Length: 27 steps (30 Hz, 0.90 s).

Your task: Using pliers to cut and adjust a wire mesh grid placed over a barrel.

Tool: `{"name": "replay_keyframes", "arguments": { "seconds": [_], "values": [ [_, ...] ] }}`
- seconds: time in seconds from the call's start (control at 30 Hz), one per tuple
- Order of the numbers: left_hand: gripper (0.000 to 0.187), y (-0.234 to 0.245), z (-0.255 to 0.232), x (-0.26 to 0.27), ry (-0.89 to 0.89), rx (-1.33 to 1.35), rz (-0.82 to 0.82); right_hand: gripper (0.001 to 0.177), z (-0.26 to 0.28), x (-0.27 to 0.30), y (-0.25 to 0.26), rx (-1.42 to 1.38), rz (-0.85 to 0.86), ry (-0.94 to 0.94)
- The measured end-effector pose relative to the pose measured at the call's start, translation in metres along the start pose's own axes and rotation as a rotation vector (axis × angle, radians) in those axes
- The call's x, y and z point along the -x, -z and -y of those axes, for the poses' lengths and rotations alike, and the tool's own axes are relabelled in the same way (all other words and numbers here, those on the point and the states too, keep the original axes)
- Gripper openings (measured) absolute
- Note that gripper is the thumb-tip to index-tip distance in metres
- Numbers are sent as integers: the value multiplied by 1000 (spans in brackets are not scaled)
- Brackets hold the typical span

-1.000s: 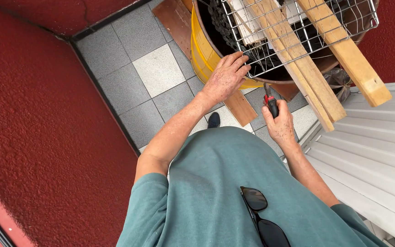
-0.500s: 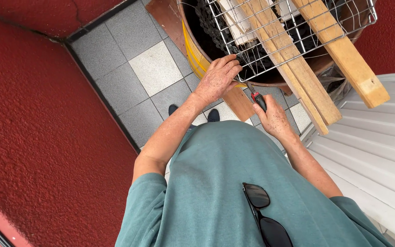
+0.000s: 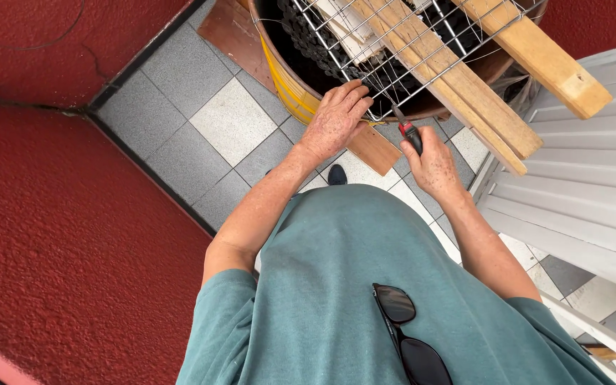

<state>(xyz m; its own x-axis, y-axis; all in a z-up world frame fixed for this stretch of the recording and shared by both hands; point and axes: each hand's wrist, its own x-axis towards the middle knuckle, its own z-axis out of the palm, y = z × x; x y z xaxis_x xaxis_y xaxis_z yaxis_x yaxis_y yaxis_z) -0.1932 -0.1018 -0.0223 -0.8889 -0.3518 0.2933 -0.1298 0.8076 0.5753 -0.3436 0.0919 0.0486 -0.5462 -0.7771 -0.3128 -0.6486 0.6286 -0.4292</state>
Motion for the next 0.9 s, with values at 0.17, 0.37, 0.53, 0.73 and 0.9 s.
{"name": "replay_keyframes", "arguments": {
  "seconds": [0.17, 0.37, 0.53, 0.73, 0.9],
  "values": [
    [45, -10, -5, 3, -53, 10, -37, 36, -13, 9, 9, 154, 50, -1],
    [32, -23, -13, 5, -80, -139, -67, 35, -15, -2, 29, 358, 98, 81],
    [31, -28, -22, 2, -62, -140, -80, 34, -14, -11, 45, 580, 52, 257],
    [31, -38, -32, 1, 32, -91, -157, 28, -14, -19, 53, 786, 24, 423],
    [26, -53, -42, -3, 170, -97, -230, 23, -13, -34, 53, 927, 62, 482]
  ]
}}
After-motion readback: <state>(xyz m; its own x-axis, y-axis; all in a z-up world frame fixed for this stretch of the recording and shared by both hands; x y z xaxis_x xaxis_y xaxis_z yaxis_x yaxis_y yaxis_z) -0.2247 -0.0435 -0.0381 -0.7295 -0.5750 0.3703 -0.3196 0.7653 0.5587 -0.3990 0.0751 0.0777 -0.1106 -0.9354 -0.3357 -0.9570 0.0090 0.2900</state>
